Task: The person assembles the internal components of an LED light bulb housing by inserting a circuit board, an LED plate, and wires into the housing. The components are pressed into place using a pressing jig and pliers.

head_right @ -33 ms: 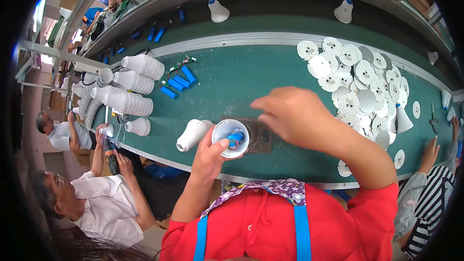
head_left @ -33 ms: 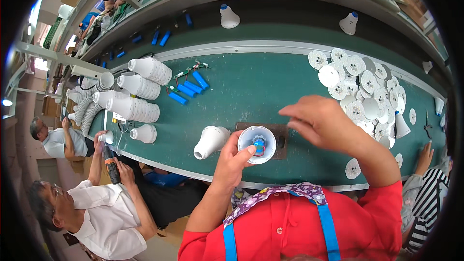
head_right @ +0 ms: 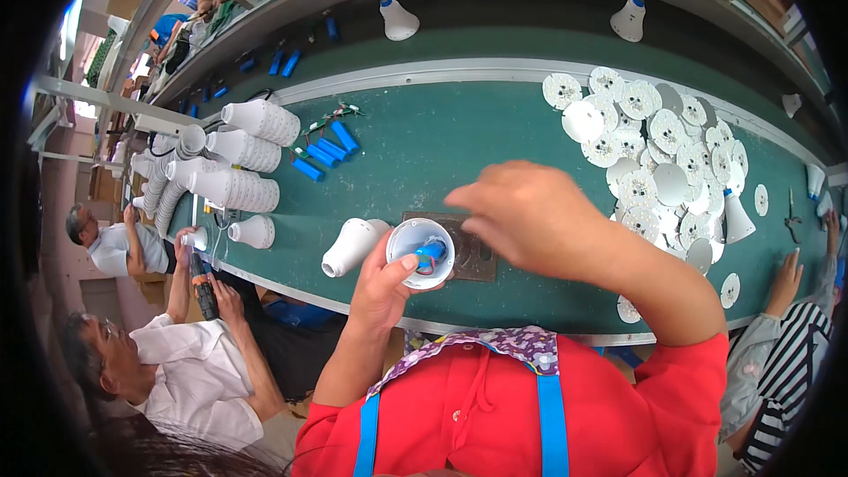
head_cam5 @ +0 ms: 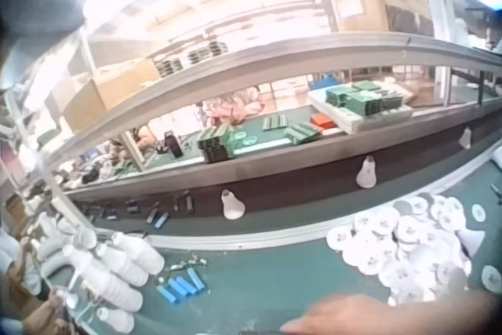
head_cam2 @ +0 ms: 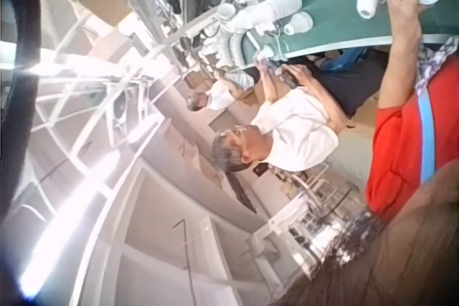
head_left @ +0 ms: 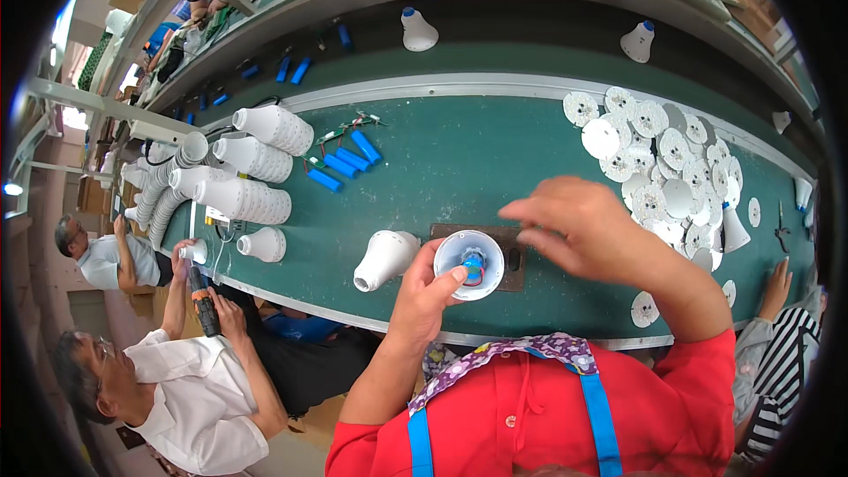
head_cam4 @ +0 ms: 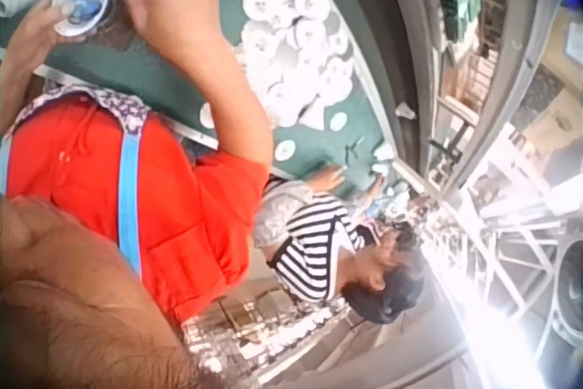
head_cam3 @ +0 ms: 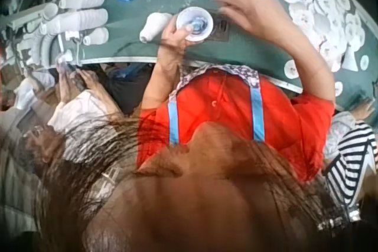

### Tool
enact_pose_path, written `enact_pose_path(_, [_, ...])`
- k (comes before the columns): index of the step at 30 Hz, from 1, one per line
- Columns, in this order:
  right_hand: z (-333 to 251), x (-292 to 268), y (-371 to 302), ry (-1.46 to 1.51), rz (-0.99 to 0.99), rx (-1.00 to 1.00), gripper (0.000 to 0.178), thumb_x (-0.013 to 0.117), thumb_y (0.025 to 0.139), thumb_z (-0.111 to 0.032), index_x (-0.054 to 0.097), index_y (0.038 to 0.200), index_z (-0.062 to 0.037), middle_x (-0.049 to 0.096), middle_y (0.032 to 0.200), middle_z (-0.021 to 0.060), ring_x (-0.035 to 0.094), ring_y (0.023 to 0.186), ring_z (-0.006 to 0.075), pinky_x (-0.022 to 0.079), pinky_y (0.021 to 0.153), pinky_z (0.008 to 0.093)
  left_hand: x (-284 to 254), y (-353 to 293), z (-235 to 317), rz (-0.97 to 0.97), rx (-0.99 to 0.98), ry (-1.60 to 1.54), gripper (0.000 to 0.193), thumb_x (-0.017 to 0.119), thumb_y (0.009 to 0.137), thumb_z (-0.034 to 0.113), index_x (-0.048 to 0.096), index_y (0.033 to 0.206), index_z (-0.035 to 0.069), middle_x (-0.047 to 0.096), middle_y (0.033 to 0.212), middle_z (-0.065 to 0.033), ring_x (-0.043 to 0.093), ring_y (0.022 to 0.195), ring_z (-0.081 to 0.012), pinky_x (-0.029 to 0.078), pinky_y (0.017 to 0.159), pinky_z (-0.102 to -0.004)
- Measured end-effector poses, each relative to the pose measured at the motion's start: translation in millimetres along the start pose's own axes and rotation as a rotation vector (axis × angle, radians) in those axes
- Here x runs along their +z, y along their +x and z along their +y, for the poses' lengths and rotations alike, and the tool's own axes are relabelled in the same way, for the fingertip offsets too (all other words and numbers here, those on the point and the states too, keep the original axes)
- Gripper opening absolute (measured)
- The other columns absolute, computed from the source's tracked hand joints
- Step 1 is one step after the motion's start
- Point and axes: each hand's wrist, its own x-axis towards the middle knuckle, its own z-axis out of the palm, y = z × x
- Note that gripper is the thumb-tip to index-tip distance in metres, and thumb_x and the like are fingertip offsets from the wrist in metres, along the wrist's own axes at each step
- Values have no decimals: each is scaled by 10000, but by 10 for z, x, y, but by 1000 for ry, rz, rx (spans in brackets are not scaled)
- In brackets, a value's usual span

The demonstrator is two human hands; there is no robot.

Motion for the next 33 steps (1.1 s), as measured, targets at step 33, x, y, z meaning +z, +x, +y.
enact_pose_path(33, [659,646,-791,-360,179,400,673,716,678,-159,400,1265,-63,494,1111,170,483,999,336,413,840,388,25,9,-49,7,25,-56,382,597,825,230,465,1116,21,558,1008,-44,570,889,-88,495,674,-224])
